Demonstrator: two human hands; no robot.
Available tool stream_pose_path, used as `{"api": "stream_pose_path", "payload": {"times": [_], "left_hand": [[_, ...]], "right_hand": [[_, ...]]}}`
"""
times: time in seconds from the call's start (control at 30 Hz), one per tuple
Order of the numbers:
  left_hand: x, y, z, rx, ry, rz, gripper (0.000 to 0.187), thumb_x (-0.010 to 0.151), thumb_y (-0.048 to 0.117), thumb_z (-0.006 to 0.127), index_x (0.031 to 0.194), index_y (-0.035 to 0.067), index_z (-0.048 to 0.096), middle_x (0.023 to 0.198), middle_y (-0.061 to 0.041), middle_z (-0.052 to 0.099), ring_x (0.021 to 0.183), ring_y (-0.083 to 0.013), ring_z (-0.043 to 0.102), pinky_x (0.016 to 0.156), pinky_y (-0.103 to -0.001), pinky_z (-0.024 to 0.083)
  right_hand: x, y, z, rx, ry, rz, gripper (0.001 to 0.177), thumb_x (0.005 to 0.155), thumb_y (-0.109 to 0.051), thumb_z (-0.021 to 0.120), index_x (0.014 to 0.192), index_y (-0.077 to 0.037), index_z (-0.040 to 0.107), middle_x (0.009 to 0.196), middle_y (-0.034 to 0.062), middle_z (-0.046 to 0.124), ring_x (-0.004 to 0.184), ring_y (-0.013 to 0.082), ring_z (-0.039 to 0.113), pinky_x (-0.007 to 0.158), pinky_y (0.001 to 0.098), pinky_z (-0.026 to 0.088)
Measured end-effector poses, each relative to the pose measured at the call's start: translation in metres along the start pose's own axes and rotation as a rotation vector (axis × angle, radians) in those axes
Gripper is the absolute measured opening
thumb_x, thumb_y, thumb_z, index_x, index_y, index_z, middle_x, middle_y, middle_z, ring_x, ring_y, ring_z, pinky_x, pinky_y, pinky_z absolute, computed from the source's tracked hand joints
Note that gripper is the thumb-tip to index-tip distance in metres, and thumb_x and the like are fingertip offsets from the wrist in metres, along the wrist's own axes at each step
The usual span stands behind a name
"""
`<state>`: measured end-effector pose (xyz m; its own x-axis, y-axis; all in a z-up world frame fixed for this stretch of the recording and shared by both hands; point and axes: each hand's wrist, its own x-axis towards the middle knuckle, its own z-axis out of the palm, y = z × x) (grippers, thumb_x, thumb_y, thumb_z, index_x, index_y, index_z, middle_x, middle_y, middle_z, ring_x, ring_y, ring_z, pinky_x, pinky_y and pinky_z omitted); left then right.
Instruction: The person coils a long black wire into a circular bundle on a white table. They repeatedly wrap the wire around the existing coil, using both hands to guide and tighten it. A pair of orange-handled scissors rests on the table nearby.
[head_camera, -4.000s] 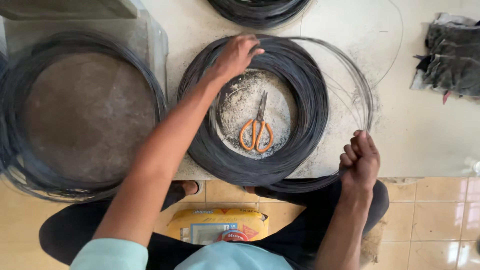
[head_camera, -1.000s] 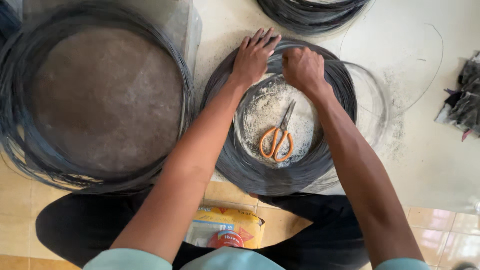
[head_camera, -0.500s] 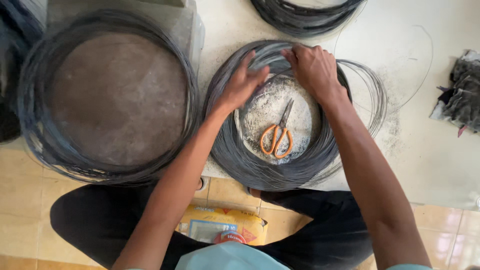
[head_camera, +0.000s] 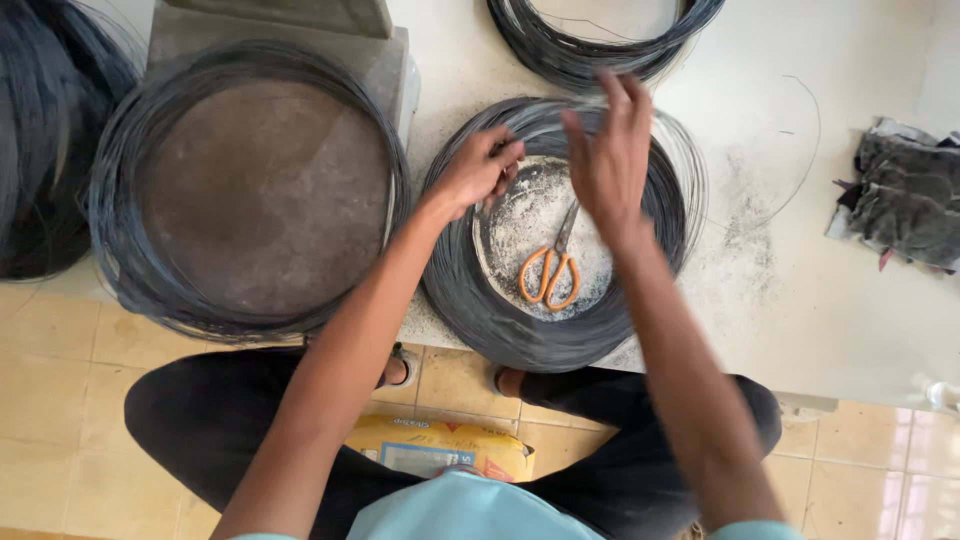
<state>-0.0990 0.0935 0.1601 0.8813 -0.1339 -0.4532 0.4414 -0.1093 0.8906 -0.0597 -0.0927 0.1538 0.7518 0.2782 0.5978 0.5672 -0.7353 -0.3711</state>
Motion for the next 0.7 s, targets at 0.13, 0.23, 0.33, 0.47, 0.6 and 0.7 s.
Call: {"api": "stream_pose_path", "payload": {"times": [0.13,0.23,0.33,0.47,0.6,0.7], "left_hand": [[0.016,-0.021,0.004,-0.223,-0.011,0.13,0.017,0.099,0.022,0.054,0.099,0.004,0.056,0.063,-0.006,0.054,0.04,-0.0106,0.049,0.025,-0.018,0.031],[0.027,-0.029,0.009,-0.284,-0.008,0.089,0.018,0.099,0.022,0.055,0.094,0.005,0.057,0.063,-0.007,0.056,0.04,-0.0118,0.05,0.026,-0.018,0.033],[0.028,-0.028,0.009,-0.326,0.017,0.083,0.019,0.098,0.022,0.056,0.093,0.004,0.059,0.065,-0.008,0.056,0.043,-0.0126,0.052,0.027,-0.018,0.033],[0.03,-0.034,0.008,-0.352,0.08,0.086,0.021,0.099,0.021,0.053,0.089,0.004,0.06,0.065,-0.008,0.056,0.042,-0.0116,0.049,0.027,-0.015,0.028],[0.047,-0.045,0.012,-0.438,0.081,0.123,0.02,0.098,0.02,0.055,0.088,0.003,0.061,0.065,-0.009,0.056,0.041,-0.0128,0.048,0.027,-0.015,0.027],[0.029,-0.027,0.01,-0.38,0.139,0.151,0.021,0.098,0.018,0.054,0.086,0.003,0.06,0.062,-0.007,0.055,0.039,-0.0095,0.046,0.027,-0.015,0.025]], "right_hand": [[-0.088,-0.062,-0.012,0.352,-0.315,0.509,0.016,0.108,-0.021,0.042,0.105,-0.007,0.049,0.106,0.0145,0.054,0.103,0.0346,0.06,0.094,0.0435,0.049],[-0.139,-0.098,-0.015,0.407,-0.968,0.695,0.077,0.097,-0.058,0.048,0.148,-0.003,0.033,0.155,0.0321,0.021,0.134,0.0557,0.036,0.111,0.0645,0.033],[-0.172,-0.093,-0.004,0.699,-0.864,0.534,0.054,0.104,-0.038,0.036,0.149,-0.007,0.041,0.142,0.0302,0.047,0.134,0.0495,0.04,0.114,0.0591,0.03],[-0.165,-0.11,-0.006,0.787,-0.905,0.589,0.081,0.089,-0.053,0.05,0.153,-0.007,0.028,0.152,0.0282,0.03,0.142,0.0464,0.027,0.12,0.0546,0.021],[-0.181,-0.089,0.031,0.891,-0.96,0.591,0.115,0.072,-0.043,0.087,0.158,-0.01,0.018,0.155,0.0276,0.029,0.143,0.0469,0.026,0.12,0.0557,0.021],[-0.171,-0.088,0.038,0.738,-0.934,0.56,0.067,0.067,-0.038,0.089,0.12,-0.007,0.062,0.113,0.0207,0.067,0.115,0.0424,0.06,0.1,0.0524,0.047]]}}
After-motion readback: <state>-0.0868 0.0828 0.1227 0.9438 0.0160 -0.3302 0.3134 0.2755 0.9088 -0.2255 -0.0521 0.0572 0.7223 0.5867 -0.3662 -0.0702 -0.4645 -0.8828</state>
